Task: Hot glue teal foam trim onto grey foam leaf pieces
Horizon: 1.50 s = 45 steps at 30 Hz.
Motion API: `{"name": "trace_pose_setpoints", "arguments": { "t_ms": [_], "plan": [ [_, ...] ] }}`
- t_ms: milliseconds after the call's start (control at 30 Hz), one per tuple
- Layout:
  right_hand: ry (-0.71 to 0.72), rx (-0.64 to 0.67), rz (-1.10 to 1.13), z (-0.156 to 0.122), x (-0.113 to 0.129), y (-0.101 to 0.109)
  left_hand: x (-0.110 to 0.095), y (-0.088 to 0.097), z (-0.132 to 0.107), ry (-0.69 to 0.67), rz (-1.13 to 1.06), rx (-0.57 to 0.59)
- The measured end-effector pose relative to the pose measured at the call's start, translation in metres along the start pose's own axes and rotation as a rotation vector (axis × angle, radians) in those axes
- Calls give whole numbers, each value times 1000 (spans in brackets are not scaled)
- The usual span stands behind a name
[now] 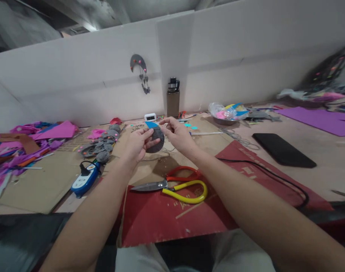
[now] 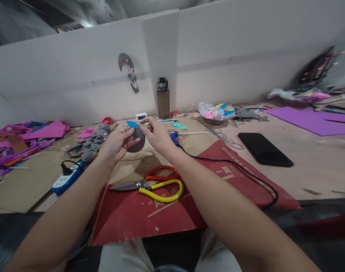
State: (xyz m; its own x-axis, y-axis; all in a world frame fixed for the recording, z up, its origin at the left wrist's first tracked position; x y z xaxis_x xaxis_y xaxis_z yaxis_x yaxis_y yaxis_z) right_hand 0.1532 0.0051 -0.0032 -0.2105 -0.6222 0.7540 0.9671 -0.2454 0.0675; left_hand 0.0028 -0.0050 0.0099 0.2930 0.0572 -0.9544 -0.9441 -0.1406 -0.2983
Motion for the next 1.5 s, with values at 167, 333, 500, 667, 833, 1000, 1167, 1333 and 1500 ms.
{"name": "trace_pose_setpoints", "arguments": {
  "t_ms": [167, 333, 500, 667, 833, 1000, 1167, 1333, 1500],
  "plan": [
    [17, 53, 42, 1, -1, 0, 1, 3, 3, -6, -21, -6],
    [34, 74, 62, 1, -4, -1, -2, 3, 1, -15, -21, -23],
    [55, 77, 46, 1, -1, 1, -3, 3, -1, -18, 11, -27],
    [80, 72, -15, 1, 0, 2, -2, 5, 1, -25, 19, -26],
    [137, 75, -61, -1, 2, 2, -2, 5, 1, -30, 19, -22],
    [155, 63, -56, -3, 5, 2, -4, 5, 1, -14, 14, -25],
    [134, 59, -83, -3, 5, 2, -5, 7, 3, -27, 12, 20],
    [123, -18, -135, -3, 6, 4, -5, 6, 1, -80, 27, 45],
    [115, -70, -160, -3, 6, 5, -4, 2, -1, -97, 48, 5]
  ]
}}
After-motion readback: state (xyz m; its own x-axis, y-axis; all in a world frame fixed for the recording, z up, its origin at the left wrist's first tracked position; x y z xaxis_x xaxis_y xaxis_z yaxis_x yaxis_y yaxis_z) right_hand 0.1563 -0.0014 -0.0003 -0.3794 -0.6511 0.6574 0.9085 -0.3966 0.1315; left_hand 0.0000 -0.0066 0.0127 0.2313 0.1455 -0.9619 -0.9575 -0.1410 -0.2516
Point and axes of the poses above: each hand's wrist, its own z-axis towards the middle knuckle, its own y-axis out of the back of the hand, x = y × z, the point moved 1 cm from there along z, towards the middle knuckle, and after that the axes turned 15 degrees about -x, right-handed, at the moved point
